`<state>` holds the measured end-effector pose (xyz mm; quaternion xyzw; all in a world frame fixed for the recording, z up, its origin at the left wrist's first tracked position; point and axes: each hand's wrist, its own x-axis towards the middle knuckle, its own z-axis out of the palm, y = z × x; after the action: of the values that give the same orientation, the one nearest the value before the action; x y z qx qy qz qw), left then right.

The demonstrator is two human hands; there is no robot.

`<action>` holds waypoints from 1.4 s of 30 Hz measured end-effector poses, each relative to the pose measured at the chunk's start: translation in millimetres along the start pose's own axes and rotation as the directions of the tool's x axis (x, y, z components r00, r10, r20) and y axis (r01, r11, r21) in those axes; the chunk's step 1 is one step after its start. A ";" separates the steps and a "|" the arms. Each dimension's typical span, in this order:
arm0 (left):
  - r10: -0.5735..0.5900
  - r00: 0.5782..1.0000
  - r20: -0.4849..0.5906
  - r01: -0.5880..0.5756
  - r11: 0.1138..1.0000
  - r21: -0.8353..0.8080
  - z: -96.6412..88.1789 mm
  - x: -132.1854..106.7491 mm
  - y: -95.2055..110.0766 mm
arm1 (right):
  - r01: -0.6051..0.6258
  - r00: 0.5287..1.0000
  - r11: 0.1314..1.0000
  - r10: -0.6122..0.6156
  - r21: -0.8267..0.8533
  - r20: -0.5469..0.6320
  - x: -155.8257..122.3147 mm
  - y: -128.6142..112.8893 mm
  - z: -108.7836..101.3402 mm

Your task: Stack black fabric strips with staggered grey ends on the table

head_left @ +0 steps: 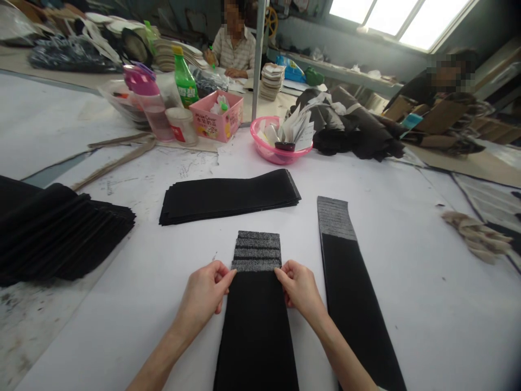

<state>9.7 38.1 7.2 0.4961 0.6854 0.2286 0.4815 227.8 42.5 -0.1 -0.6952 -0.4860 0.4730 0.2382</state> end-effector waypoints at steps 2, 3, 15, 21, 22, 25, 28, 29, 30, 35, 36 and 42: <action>0.002 1.000 -0.006 -0.002 1.000 0.016 0.0 -0.9 1.0 | -0.003 1.000 1.000 0.003 -0.006 -0.006 -0.2 -0.3 0.1; 0.004 1.000 -0.010 -0.004 1.000 0.027 -0.1 -1.4 1.5 | -0.002 1.000 1.000 0.002 -0.004 -0.008 -0.3 -0.5 0.1; 0.027 1.000 0.007 -0.027 0.997 0.073 0.6 1.3 -2.2 | -0.021 1.000 1.000 0.021 0.019 -0.018 -0.2 1.5 -0.5; 0.021 1.000 0.006 -0.022 0.997 0.073 0.8 1.2 -4.5 | -0.023 1.000 0.999 0.024 0.047 -0.008 -1.4 0.0 -0.7; 0.019 1.000 0.002 -0.019 0.997 0.071 0.8 1.3 -4.3 | -0.023 1.000 0.998 0.023 0.050 -0.007 -1.2 0.1 -0.6; 0.018 1.000 -0.002 -0.018 0.997 0.069 1.3 1.8 -3.8 | -0.026 1.000 0.998 0.026 0.054 -0.006 -0.4 0.6 -0.6; 0.024 1.000 0.002 -0.024 0.997 0.069 2.2 2.4 -4.3 | -0.034 0.999 0.999 0.035 0.030 -0.011 0.1 1.0 -0.7; 0.027 1.000 0.001 -0.027 0.997 0.073 2.5 2.5 -4.6 | -0.030 0.999 0.999 0.030 0.012 -0.017 0.1 1.2 -0.7; 0.030 1.000 0.000 -0.030 0.996 0.080 2.7 2.5 -4.8 | -0.024 0.999 1.000 0.024 -0.006 -0.022 0.0 1.5 -0.6; 0.043 0.999 -0.002 -0.042 0.993 0.106 2.7 0.1 -3.2 | 0.011 0.998 0.992 -0.018 -0.127 -0.053 -0.2 3.7 -0.4; 0.059 0.998 -0.011 -0.057 0.990 0.132 2.7 -1.1 -2.2 | 0.017 0.998 0.986 -0.028 -0.164 -0.062 -0.3 3.7 -0.7; 0.454 0.879 -0.144 -0.274 0.729 0.627 7.3 -11.4 3.6 | 0.005 0.993 0.937 -0.045 -0.349 -0.106 -4.5 -2.5 -4.5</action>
<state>18.3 28.1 11.9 0.7075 0.6721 0.1647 0.1436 230.4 40.1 5.7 -0.7457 -0.5565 0.3367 0.1445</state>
